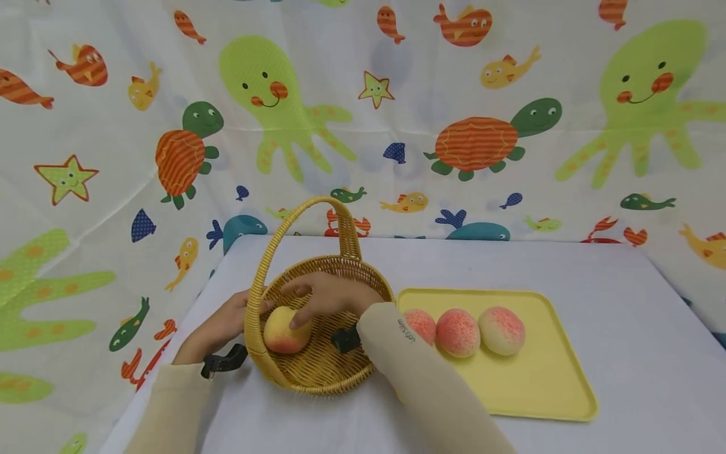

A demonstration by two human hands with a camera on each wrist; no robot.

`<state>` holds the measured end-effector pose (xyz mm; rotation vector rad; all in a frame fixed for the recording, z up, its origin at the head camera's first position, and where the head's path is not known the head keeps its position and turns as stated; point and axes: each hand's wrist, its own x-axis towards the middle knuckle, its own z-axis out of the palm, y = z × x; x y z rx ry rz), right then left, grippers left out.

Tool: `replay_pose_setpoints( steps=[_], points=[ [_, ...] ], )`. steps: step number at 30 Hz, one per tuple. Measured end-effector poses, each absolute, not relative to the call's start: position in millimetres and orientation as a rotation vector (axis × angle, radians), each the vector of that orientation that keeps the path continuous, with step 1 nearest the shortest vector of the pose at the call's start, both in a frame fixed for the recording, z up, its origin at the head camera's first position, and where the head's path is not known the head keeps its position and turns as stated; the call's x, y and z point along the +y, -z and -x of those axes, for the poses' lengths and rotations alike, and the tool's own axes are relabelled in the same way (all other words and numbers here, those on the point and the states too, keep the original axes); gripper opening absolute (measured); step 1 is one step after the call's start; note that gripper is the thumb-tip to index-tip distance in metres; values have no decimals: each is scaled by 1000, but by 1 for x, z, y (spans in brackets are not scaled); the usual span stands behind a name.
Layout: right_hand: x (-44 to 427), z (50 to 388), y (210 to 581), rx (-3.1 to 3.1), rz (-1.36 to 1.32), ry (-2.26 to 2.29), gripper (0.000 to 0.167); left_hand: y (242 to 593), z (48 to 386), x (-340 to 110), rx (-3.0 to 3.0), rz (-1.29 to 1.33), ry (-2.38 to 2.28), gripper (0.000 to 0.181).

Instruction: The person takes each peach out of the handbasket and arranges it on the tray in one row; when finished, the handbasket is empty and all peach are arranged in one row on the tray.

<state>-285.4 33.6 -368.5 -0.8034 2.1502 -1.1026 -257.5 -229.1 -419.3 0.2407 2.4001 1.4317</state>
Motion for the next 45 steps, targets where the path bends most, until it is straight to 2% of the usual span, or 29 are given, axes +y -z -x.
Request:
replay_pose_setpoints(
  steps=[14,21,27,32,39,45],
  points=[
    [12,292,383,2058,864,1031,40,423,259,-229,2398,-248,-1437,43],
    [13,291,387,2077,793,1069,43,425,259,-229,2393,-233,-1437,43],
    [18,289,389,2127,772,1011,55,423,259,-230,2396,-236,-1437,43],
    [23,289,390,2114,770,1041,48,422,259,-230,2398,-234,-1437,43],
    [30,290,385,2123,769,987,59,420,258,-230,2403,-251,-1438,42],
    [34,290,385,2074,775,1017,52,420,257,-230,2396,-276,-1442,42]
  ],
)
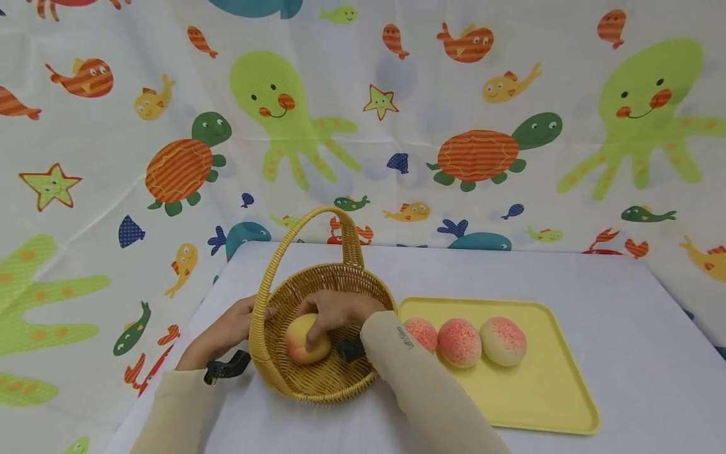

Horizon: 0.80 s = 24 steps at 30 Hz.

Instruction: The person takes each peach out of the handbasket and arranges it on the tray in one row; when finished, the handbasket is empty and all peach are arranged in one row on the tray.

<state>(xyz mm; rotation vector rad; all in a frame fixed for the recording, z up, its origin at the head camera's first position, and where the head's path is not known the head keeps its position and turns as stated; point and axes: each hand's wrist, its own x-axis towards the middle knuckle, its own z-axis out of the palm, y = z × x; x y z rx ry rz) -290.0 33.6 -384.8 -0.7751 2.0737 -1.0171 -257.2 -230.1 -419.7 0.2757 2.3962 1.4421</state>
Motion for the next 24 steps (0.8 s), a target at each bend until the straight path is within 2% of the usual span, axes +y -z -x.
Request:
replay_pose_setpoints(
  steps=[8,16,24],
  points=[
    [44,291,384,2127,779,956,66,420,258,-229,2397,-272,-1441,41],
    [50,290,380,2123,774,960,54,419,258,-229,2394,-276,-1447,39],
    [55,289,376,2127,761,934,62,419,260,-230,2384,-275,-1443,39]
  ],
)
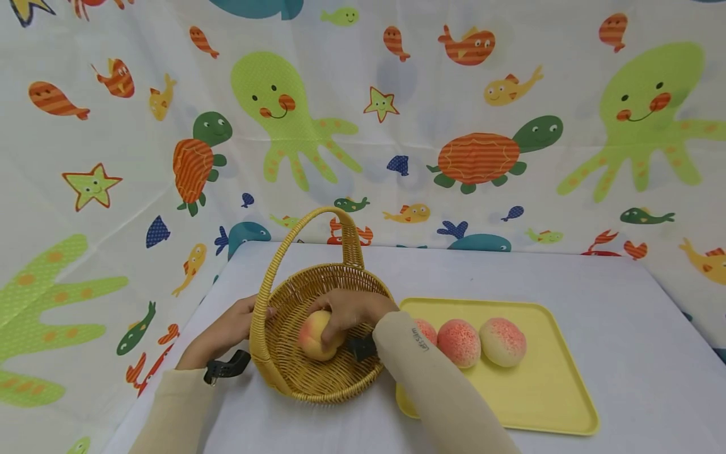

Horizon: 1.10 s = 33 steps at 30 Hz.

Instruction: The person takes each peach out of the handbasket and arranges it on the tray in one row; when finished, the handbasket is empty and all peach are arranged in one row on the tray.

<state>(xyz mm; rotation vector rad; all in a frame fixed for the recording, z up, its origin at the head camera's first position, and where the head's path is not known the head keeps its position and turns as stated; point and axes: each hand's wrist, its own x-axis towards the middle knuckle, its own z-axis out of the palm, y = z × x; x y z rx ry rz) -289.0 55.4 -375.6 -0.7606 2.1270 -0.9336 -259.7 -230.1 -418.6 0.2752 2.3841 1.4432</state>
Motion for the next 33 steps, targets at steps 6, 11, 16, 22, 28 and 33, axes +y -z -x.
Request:
replay_pose_setpoints(
  steps=[6,11,16,22,28,33],
  points=[
    [60,288,373,2141,767,962,56,416,260,-230,2379,-265,-1441,38],
    [67,287,370,2155,696,1044,55,413,262,-229,2379,-238,-1440,39],
    [77,284,360,2196,684,1110,57,412,263,-229,2364,-232,-1440,39],
    [98,279,354,2255,702,1165,59,411,262,-229,2363,-248,-1432,39],
    [117,273,354,2278,656,1237,60,411,259,-228,2355,-260,-1445,41],
    [133,266,351,2295,655,1288,62,411,255,-227,2348,-264,-1460,40]
  ],
)
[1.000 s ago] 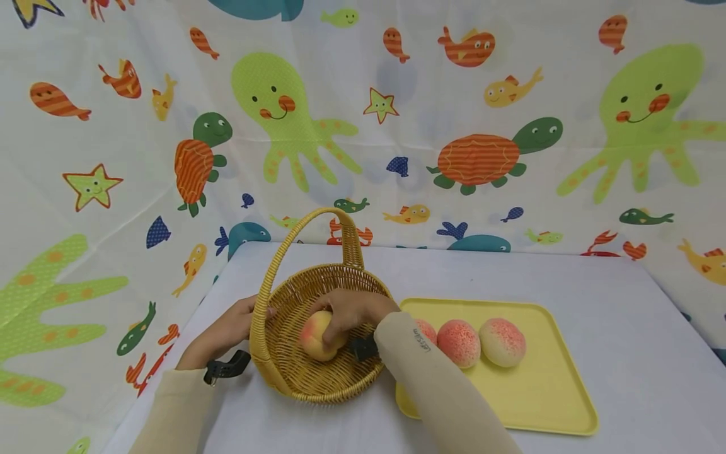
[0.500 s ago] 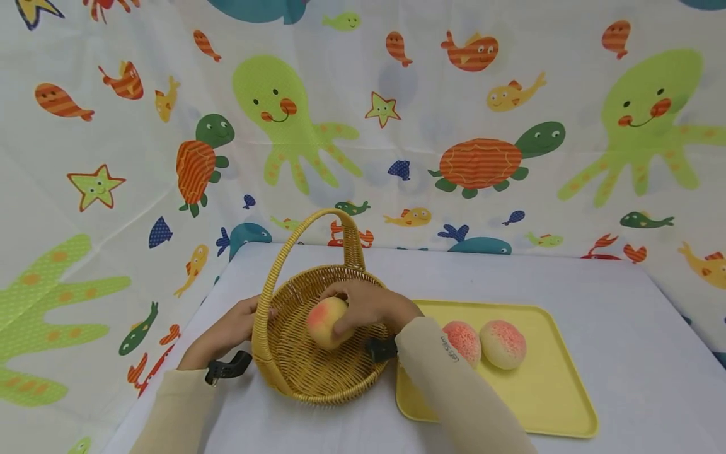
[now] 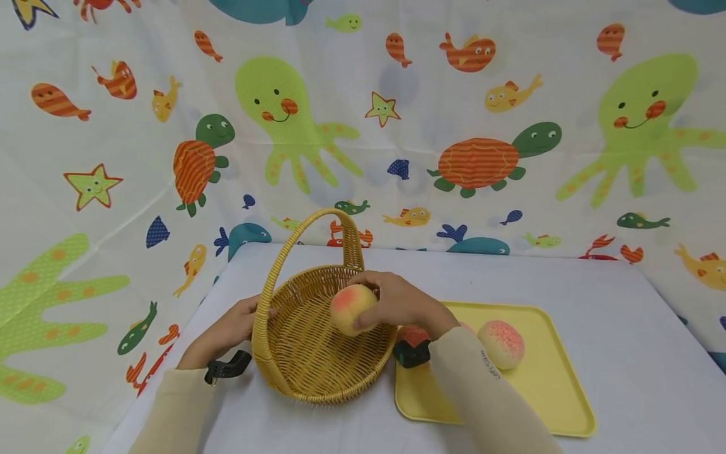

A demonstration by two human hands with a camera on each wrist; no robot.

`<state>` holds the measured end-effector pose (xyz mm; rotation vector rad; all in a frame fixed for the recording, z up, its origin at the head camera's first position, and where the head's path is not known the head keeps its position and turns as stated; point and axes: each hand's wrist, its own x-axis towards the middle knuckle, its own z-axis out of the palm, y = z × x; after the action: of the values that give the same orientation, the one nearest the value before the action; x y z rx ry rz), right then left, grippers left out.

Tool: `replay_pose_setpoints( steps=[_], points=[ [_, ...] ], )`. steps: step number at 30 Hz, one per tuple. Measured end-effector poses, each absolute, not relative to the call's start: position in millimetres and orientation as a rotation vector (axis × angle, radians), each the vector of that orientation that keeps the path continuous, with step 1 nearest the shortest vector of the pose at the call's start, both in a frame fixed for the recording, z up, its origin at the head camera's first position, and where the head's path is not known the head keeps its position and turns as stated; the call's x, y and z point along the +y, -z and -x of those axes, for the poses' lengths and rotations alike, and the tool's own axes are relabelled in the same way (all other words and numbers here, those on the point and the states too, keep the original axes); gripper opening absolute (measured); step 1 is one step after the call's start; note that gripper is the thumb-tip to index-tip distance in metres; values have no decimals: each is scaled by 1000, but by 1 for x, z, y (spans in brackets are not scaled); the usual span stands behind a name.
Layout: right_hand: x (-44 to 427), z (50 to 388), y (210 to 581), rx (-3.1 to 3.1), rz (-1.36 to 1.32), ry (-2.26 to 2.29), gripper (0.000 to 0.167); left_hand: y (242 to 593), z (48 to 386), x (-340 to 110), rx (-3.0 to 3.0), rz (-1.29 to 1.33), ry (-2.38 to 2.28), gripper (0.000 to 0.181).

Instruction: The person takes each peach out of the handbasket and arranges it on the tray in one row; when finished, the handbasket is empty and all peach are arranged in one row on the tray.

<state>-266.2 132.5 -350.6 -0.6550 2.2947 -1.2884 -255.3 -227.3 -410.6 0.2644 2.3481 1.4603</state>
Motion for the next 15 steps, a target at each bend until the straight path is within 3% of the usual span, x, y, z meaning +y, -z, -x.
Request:
replay_pose_setpoints(
  steps=[15],
  points=[
    [203,240,350,2446,483,1404,65,416,257,-230,2365,-261,-1443,41]
  ],
)
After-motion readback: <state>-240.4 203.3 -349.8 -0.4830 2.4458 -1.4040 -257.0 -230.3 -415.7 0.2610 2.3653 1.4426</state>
